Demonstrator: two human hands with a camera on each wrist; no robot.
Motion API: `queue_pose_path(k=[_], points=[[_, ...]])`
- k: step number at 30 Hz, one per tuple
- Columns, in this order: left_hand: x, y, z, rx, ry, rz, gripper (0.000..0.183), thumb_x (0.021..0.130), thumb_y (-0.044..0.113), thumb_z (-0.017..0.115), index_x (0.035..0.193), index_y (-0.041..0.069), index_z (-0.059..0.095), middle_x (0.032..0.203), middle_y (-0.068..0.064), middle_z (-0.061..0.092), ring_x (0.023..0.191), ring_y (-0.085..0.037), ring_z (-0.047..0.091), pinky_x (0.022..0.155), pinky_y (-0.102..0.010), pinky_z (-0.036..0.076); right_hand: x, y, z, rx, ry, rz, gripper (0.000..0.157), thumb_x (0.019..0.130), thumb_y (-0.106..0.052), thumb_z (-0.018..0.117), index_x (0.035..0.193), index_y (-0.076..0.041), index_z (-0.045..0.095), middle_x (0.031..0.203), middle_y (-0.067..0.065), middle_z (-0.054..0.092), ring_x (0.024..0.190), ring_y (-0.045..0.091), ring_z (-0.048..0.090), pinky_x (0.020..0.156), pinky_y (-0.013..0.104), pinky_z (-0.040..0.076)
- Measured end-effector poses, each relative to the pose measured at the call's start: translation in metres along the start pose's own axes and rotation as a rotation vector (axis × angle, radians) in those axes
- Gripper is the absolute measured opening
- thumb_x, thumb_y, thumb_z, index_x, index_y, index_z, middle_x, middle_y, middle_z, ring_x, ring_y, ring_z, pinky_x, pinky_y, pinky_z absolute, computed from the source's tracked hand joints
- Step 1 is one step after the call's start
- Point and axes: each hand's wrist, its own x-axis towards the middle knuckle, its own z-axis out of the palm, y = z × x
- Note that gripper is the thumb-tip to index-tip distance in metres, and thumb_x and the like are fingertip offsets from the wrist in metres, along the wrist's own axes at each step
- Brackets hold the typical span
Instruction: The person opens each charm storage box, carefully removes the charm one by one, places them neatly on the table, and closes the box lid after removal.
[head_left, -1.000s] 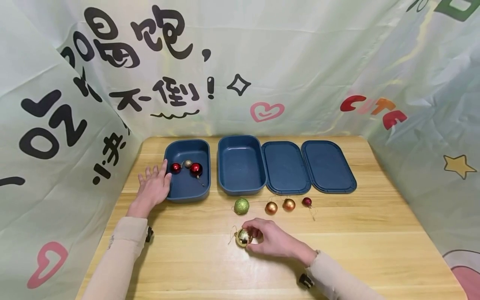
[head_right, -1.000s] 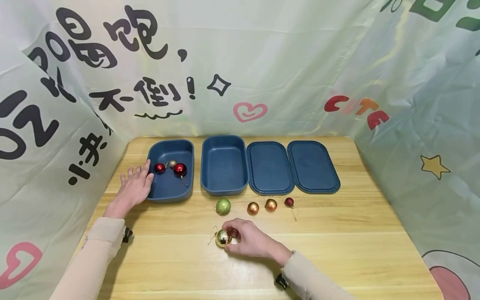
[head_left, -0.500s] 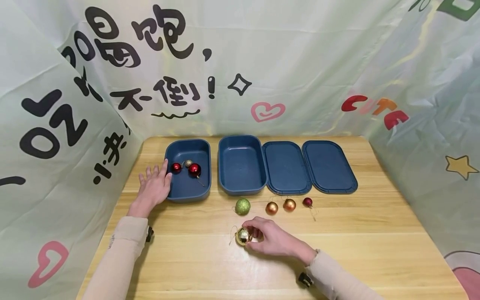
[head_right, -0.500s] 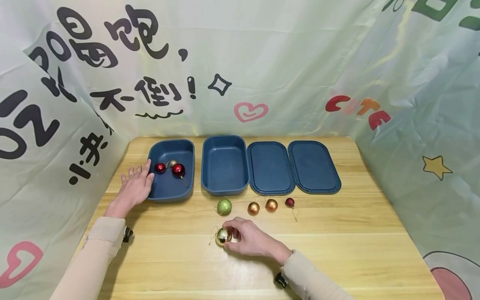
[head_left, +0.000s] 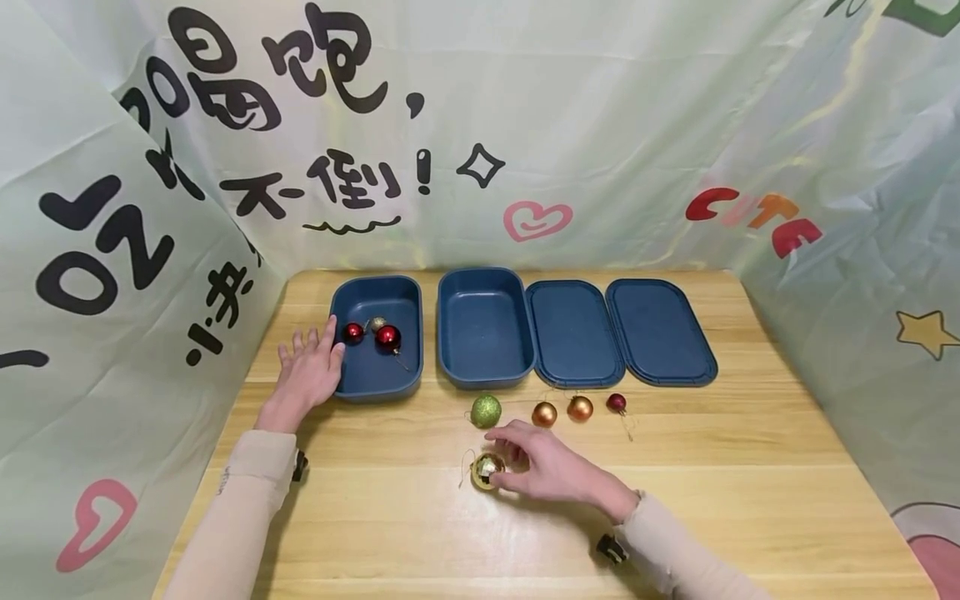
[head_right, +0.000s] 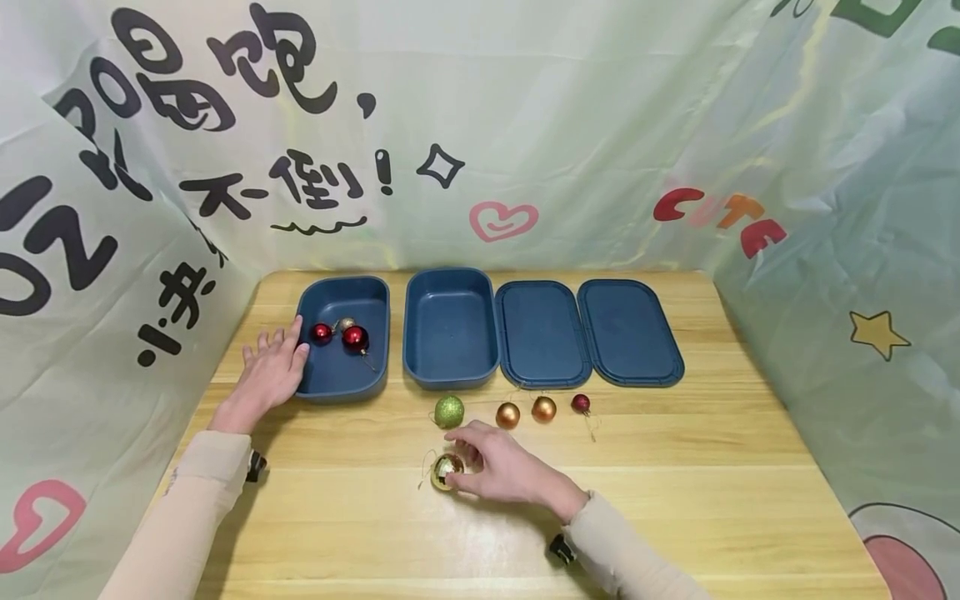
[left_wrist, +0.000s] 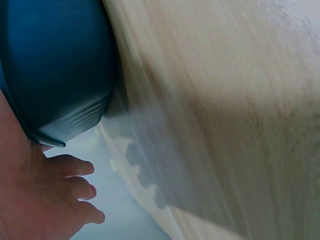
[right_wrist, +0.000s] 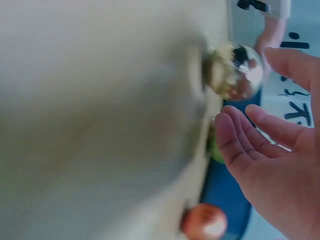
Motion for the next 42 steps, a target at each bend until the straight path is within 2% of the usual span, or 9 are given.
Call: queue_pose_path(k=[6,11,14,18,22,28,33,42], points=[[0.0,0.0,-0.001,-0.002,0.0,-0.003,0.063,0.116,0.035,0.022,0.171,0.009,0.003,0.165,-0.044,0.018,0.154,-0.067,0.006,0.119,-0.082,0.001,0.019,-0.015,-0.024,-0.013,0.089,-0.056,0.051,0.092,-0.022,0.08,0.136,-0.001,0.066,0.112,0.014,0.072,0.091,0.026,0.069,0.08,0.031,0.06],[0.001,-0.001,0.0,-0.006,-0.003,-0.005,0.064,0.116,0.036,0.023,0.171,0.01,0.003,0.165,-0.044,0.017,0.154,-0.067,0.005,0.119,-0.082,0.0,0.044,-0.021,-0.039,-0.007,0.151,-0.073,0.044,0.093,-0.018,0.079,0.132,0.0,0.068,0.11,0.014,0.073,0.091,0.025,0.07,0.081,0.033,0.061],[0.001,-0.002,0.001,-0.012,-0.002,-0.006,0.064,0.116,0.036,0.024,0.171,0.01,0.003,0.165,-0.044,0.018,0.154,-0.067,0.006,0.119,-0.082,0.0,0.062,-0.023,-0.045,0.005,0.164,-0.064,0.042,0.095,-0.018,0.078,0.131,0.001,0.068,0.111,0.014,0.073,0.091,0.02,0.07,0.082,0.032,0.061],[0.001,-0.003,0.002,-0.02,0.012,0.0,0.063,0.116,0.035,0.025,0.171,0.01,0.006,0.164,-0.044,0.019,0.153,-0.068,0.007,0.118,-0.083,0.001,0.089,-0.027,-0.054,0.016,0.17,-0.011,0.039,0.097,-0.021,0.075,0.132,-0.003,0.069,0.115,0.014,0.074,0.092,0.016,0.069,0.083,0.032,0.06],[0.001,-0.003,0.001,-0.02,0.017,-0.002,0.063,0.116,0.034,0.025,0.171,0.01,0.007,0.165,-0.044,0.019,0.153,-0.067,0.008,0.118,-0.083,0.001,0.116,-0.031,-0.059,0.031,0.169,0.029,0.038,0.099,-0.024,0.073,0.133,-0.006,0.069,0.116,0.012,0.075,0.097,0.017,0.07,0.087,0.032,0.059],[0.001,0.0,0.0,-0.019,0.013,-0.011,0.063,0.116,0.034,0.026,0.171,0.011,0.006,0.165,-0.043,0.02,0.154,-0.066,0.008,0.12,-0.081,0.002,0.151,-0.035,-0.06,0.079,0.18,0.054,0.039,0.1,-0.024,0.071,0.134,-0.006,0.069,0.121,0.014,0.074,0.103,0.02,0.071,0.091,0.033,0.059],[0.002,-0.001,0.0,-0.015,0.014,-0.012,0.063,0.116,0.034,0.026,0.171,0.012,0.005,0.165,-0.043,0.02,0.154,-0.066,0.009,0.12,-0.081,0.001,0.176,-0.038,-0.052,0.096,0.16,0.084,0.041,0.101,-0.025,0.071,0.137,-0.007,0.067,0.126,0.016,0.073,0.107,0.022,0.071,0.094,0.036,0.059],[0.001,-0.001,0.0,-0.002,0.005,-0.015,0.063,0.116,0.035,0.025,0.171,0.011,0.006,0.164,-0.043,0.021,0.154,-0.066,0.009,0.119,-0.082,0.001,0.211,-0.041,-0.033,0.054,0.138,0.124,0.044,0.101,-0.022,0.072,0.14,-0.004,0.065,0.131,0.015,0.072,0.113,0.025,0.071,0.095,0.036,0.059]])
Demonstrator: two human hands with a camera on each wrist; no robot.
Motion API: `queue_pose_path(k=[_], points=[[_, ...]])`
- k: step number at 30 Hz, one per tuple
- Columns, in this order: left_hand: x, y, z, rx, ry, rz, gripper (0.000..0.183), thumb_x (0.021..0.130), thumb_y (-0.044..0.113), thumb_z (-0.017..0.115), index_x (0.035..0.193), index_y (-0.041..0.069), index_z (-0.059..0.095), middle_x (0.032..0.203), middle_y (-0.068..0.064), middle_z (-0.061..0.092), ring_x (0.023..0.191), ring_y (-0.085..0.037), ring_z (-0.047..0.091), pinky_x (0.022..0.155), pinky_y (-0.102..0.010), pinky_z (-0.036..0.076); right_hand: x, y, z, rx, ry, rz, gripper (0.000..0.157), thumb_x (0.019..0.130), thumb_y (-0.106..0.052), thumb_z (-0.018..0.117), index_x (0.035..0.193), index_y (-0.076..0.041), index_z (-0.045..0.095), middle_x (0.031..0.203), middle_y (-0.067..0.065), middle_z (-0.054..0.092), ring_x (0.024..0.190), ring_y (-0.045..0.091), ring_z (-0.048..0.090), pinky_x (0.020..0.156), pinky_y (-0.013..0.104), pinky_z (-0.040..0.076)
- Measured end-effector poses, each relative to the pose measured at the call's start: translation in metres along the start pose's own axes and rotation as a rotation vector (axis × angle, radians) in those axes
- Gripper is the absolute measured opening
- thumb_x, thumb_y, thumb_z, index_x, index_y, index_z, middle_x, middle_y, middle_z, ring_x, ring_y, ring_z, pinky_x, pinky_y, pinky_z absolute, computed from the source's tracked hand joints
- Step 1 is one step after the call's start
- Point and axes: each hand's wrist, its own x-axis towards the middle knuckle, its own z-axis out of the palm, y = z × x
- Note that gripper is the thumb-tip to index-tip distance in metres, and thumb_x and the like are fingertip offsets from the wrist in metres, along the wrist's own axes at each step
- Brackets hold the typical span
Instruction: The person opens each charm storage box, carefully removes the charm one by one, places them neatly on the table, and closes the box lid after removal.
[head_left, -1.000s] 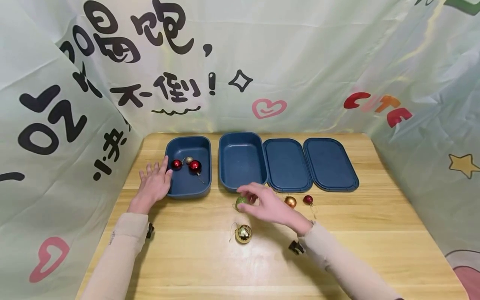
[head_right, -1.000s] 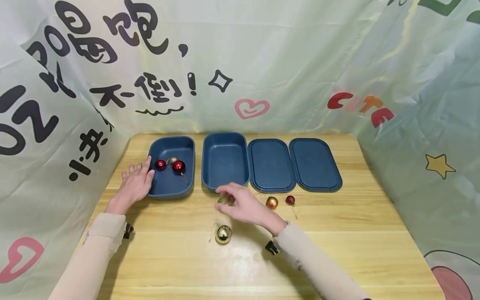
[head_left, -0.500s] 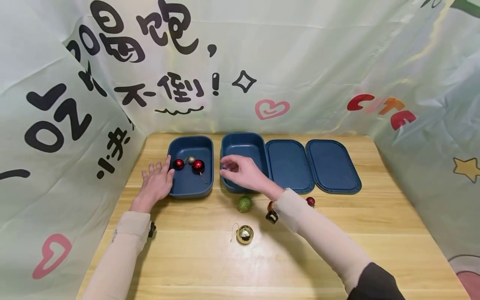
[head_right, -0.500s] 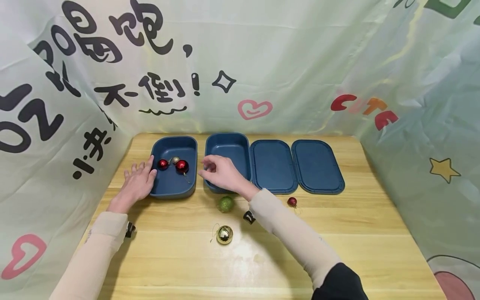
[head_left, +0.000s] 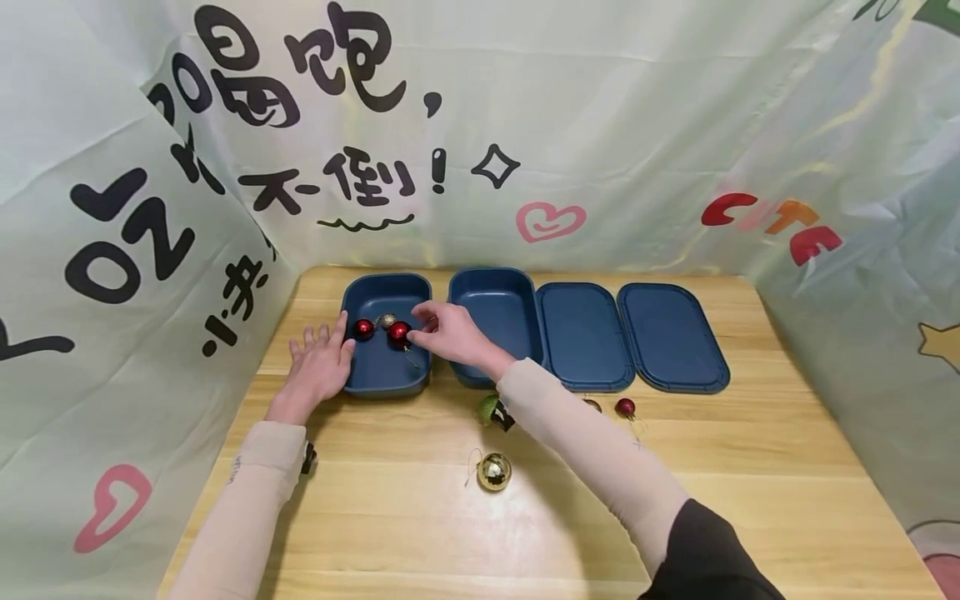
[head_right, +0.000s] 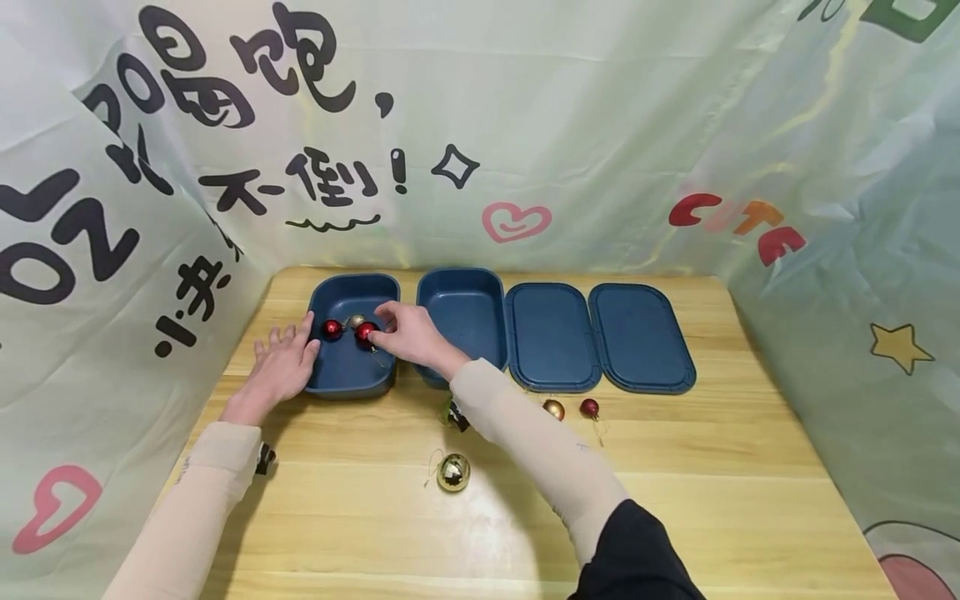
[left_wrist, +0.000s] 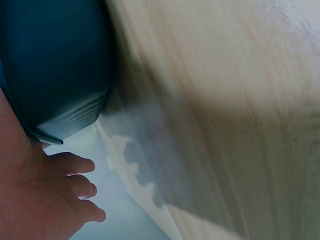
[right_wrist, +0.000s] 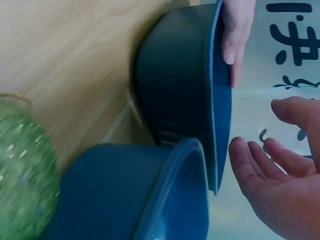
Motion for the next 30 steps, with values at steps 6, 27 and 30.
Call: queue_pose_path(k=[6,27,30], points=[[0.0,0.001,0.001,0.012,-0.001,-0.001,0.063,0.116,0.035,0.025,0.171,0.01,0.005,0.164,-0.043,0.021,0.154,-0.066,0.009,0.119,-0.082,0.0,0.018,0.001,0.014,-0.045,-0.02,0.026,0.048,0.101,-0.021,0.07,0.144,-0.001,0.061,0.139,0.022,0.067,0.118,0.029,0.069,0.101,0.041,0.057],[-0.002,0.001,0.0,0.028,0.009,0.0,0.063,0.116,0.036,0.023,0.171,0.011,0.005,0.171,-0.037,0.01,0.157,-0.062,0.0,0.12,-0.081,-0.002,0.051,0.005,0.05,-0.321,-0.012,0.093,0.051,0.1,-0.018,0.071,0.147,-0.002,0.058,0.146,0.019,0.062,0.131,0.029,0.061,0.109,0.036,0.052],[-0.002,0.001,0.001,0.025,0.01,0.001,0.063,0.116,0.036,0.023,0.171,0.011,0.005,0.17,-0.038,0.011,0.157,-0.062,0.0,0.12,-0.081,-0.001,0.053,0.005,0.052,-0.361,-0.01,0.099,0.05,0.1,-0.018,0.072,0.145,-0.001,0.059,0.144,0.018,0.063,0.133,0.028,0.061,0.112,0.034,0.05]])
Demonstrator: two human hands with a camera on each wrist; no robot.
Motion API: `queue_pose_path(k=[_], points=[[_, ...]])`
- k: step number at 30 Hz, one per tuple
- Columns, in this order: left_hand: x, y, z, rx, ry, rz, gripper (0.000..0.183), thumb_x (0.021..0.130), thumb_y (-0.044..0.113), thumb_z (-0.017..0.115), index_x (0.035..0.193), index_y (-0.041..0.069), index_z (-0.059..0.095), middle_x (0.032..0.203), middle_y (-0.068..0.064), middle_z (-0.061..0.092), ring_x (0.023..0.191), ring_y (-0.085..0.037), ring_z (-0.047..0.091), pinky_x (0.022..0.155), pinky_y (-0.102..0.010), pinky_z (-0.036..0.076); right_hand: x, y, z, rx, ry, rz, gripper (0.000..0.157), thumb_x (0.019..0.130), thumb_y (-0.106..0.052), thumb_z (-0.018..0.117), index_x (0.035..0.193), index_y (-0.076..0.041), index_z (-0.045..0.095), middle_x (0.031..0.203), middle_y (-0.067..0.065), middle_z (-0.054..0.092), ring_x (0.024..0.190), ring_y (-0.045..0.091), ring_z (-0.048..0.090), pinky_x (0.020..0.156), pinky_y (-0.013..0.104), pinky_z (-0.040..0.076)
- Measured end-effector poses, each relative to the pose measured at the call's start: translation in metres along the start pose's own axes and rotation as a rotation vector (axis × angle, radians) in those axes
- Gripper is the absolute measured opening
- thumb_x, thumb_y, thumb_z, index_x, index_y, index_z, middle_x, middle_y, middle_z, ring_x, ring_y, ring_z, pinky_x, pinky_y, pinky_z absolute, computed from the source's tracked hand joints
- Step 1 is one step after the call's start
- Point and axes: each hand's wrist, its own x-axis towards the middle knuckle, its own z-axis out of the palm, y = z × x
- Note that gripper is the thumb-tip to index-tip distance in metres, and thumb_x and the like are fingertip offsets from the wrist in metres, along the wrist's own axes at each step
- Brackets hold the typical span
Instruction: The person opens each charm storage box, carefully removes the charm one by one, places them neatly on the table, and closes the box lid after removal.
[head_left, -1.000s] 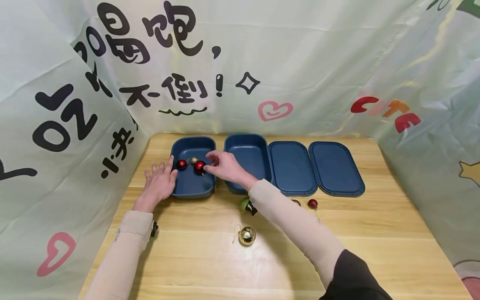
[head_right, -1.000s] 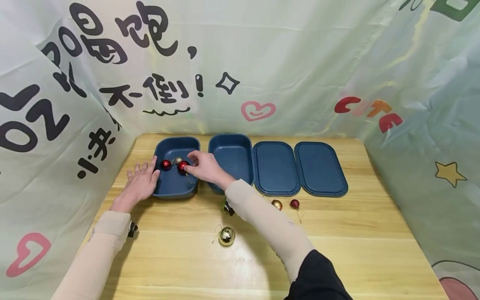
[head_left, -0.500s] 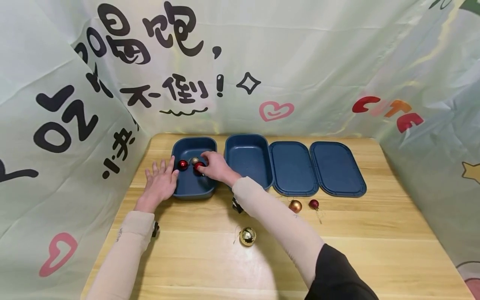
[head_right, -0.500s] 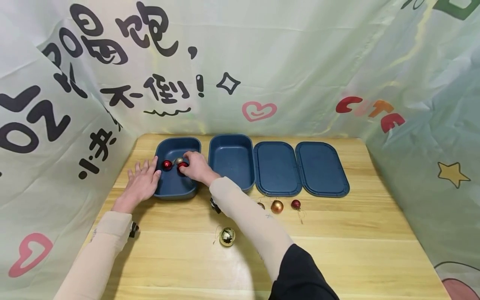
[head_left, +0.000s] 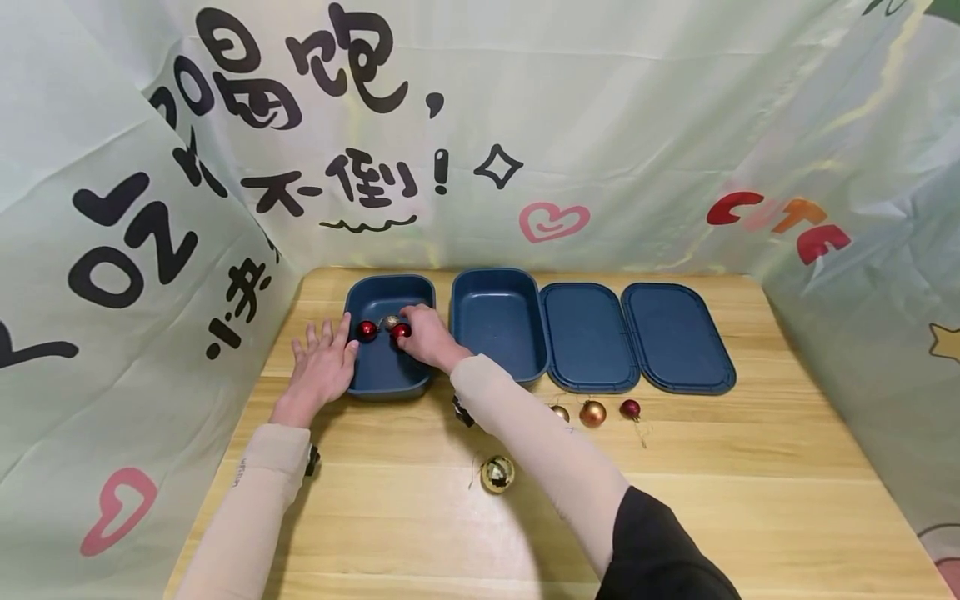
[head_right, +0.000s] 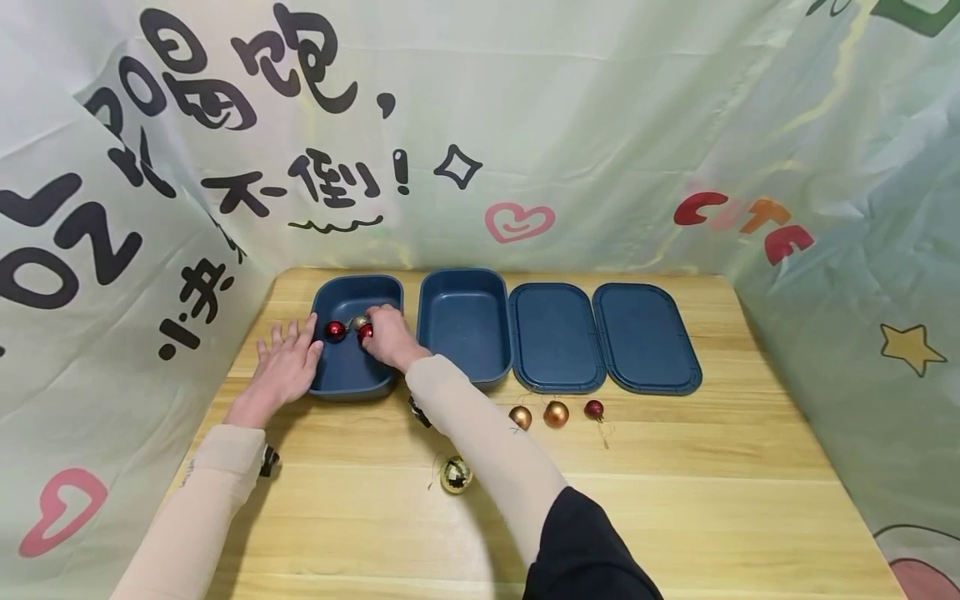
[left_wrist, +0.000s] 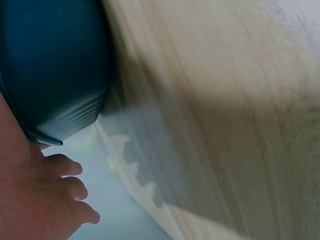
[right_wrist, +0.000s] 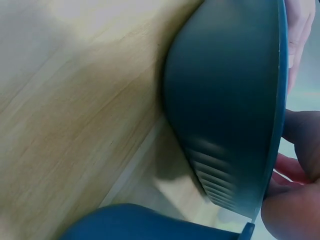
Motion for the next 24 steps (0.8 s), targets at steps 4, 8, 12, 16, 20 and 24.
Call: queue_pose_path(k=[4,8,12,16,20,24], points=[[0.001,0.0,0.0,-0.007,-0.001,0.002,0.063,0.116,0.036,0.024,0.171,0.011,0.005,0.17,-0.038,0.01,0.157,-0.062,0.0,0.12,-0.081,-0.002,0.002,-0.002,0.001,-0.057,-0.024,0.005,0.052,0.099,-0.019,0.073,0.147,-0.002,0.059,0.143,0.017,0.064,0.131,0.027,0.062,0.111,0.033,0.051],[0.0,0.0,0.0,-0.005,-0.001,-0.001,0.063,0.116,0.036,0.023,0.171,0.011,0.005,0.17,-0.038,0.009,0.158,-0.061,-0.001,0.121,-0.08,-0.003,0.003,-0.003,0.003,-0.101,-0.065,0.0,0.055,0.1,-0.023,0.074,0.149,-0.004,0.058,0.144,0.015,0.063,0.131,0.025,0.062,0.109,0.032,0.052],[0.0,0.0,0.0,-0.004,0.001,-0.001,0.063,0.116,0.036,0.024,0.171,0.011,0.005,0.17,-0.038,0.009,0.157,-0.062,-0.001,0.121,-0.08,-0.003,0.003,-0.004,0.004,-0.123,-0.07,-0.02,0.052,0.1,-0.025,0.075,0.146,-0.005,0.061,0.139,0.014,0.064,0.126,0.025,0.064,0.106,0.032,0.054],[0.0,0.0,0.0,0.001,0.007,0.001,0.063,0.116,0.036,0.024,0.171,0.01,0.006,0.17,-0.039,0.011,0.157,-0.062,0.001,0.121,-0.08,-0.001,0.002,-0.003,0.008,-0.225,-0.073,-0.073,0.044,0.099,-0.028,0.075,0.136,-0.006,0.066,0.13,0.011,0.067,0.117,0.022,0.068,0.101,0.032,0.057],[-0.001,0.0,0.001,0.0,0.015,0.001,0.063,0.116,0.035,0.025,0.171,0.01,0.008,0.17,-0.039,0.012,0.157,-0.062,0.002,0.12,-0.081,0.0,0.0,-0.003,0.013,-0.331,-0.061,-0.124,0.043,0.099,-0.032,0.076,0.132,-0.008,0.067,0.127,0.009,0.068,0.115,0.02,0.069,0.102,0.031,0.057],[-0.001,0.0,0.001,0.0,0.018,0.001,0.062,0.116,0.035,0.025,0.171,0.01,0.008,0.169,-0.039,0.012,0.157,-0.062,0.002,0.12,-0.081,0.0,-0.001,-0.004,0.015,-0.331,-0.041,-0.132,0.044,0.098,-0.034,0.077,0.133,-0.008,0.068,0.128,0.008,0.068,0.114,0.02,0.069,0.102,0.031,0.057]])
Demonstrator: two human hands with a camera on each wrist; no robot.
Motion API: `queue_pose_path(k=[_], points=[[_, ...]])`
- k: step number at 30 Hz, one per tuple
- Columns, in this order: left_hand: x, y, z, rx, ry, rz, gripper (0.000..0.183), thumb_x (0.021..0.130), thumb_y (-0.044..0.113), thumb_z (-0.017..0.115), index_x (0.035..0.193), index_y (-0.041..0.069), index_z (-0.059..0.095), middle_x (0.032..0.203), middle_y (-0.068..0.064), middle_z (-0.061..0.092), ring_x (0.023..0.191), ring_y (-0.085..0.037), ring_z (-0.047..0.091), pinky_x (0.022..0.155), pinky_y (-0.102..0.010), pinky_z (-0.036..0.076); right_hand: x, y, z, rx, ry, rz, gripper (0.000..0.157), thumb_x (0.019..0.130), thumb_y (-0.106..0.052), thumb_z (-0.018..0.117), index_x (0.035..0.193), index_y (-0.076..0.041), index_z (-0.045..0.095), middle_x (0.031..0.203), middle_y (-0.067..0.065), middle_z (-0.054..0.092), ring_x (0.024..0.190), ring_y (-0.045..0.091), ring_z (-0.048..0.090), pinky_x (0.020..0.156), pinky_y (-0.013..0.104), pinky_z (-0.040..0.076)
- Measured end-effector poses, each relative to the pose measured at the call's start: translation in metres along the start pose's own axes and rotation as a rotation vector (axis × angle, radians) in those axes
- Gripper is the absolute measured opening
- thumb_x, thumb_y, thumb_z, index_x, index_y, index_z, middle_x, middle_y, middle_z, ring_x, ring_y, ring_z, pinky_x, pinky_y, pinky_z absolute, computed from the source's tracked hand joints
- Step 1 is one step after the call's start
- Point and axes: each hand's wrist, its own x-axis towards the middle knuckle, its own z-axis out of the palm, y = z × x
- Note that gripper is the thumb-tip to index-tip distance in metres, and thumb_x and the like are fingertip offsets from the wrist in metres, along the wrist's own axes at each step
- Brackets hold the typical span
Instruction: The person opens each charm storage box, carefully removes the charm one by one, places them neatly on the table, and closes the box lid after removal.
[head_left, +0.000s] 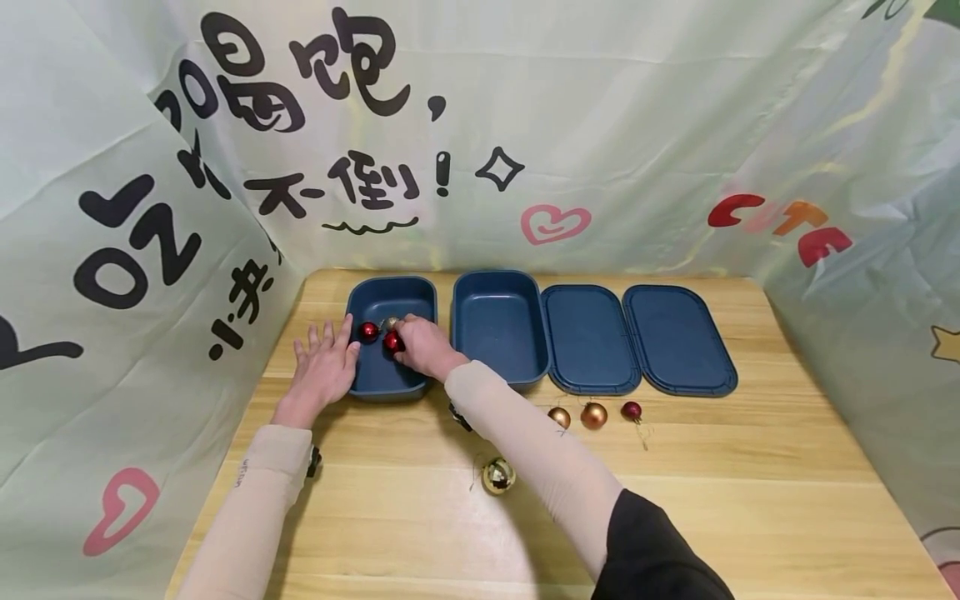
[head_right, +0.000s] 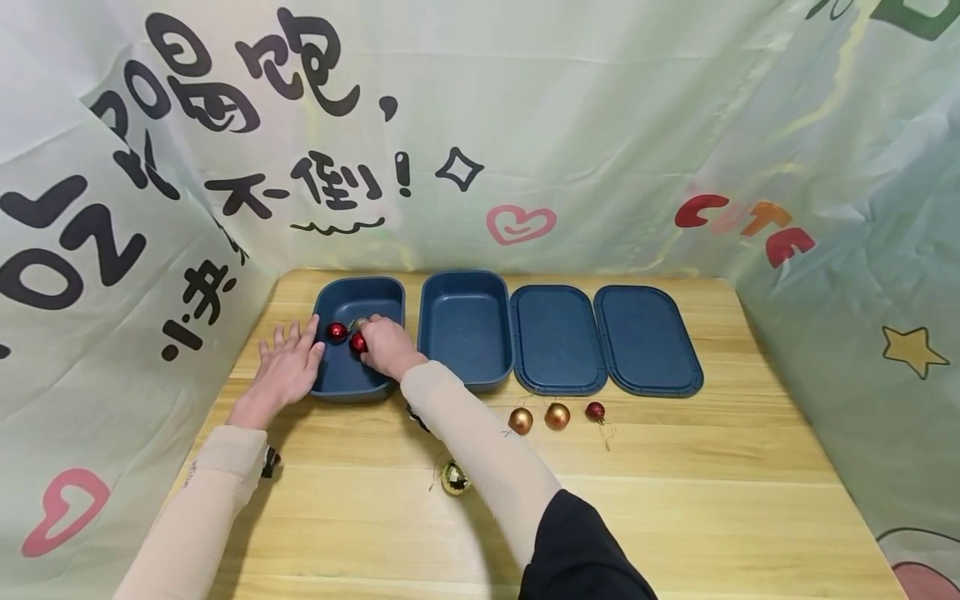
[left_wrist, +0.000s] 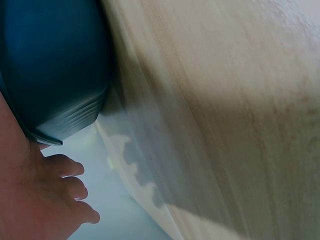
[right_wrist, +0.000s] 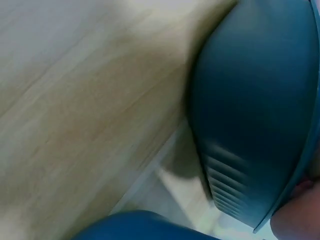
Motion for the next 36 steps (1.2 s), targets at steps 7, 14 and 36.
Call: queue_pose_path(k=[7,14,36], points=[[0.001,0.0,0.0,-0.012,-0.007,-0.004,0.062,0.116,0.036,0.023,0.171,0.011,0.007,0.17,-0.039,0.011,0.157,-0.062,0.0,0.12,-0.081,-0.002,0.0,0.006,-0.005,0.248,0.043,-0.005,0.049,0.096,-0.03,0.08,0.138,-0.007,0.069,0.125,0.01,0.07,0.11,0.021,0.067,0.097,0.03,0.056],[0.003,-0.001,-0.001,-0.008,-0.013,-0.002,0.063,0.116,0.037,0.023,0.171,0.011,0.006,0.169,-0.039,0.011,0.157,-0.062,-0.001,0.12,-0.081,-0.002,-0.004,0.011,-0.014,0.406,0.048,0.003,0.049,0.095,-0.03,0.08,0.137,-0.006,0.068,0.129,0.013,0.07,0.113,0.023,0.067,0.096,0.031,0.057],[0.0,0.0,-0.001,-0.022,-0.008,0.009,0.063,0.116,0.036,0.024,0.171,0.011,0.008,0.169,-0.04,0.013,0.157,-0.063,0.002,0.12,-0.081,0.0,-0.074,0.034,-0.046,0.744,0.108,-0.022,0.047,0.092,-0.023,0.082,0.133,-0.006,0.066,0.114,0.008,0.075,0.102,0.019,0.073,0.089,0.028,0.06]])
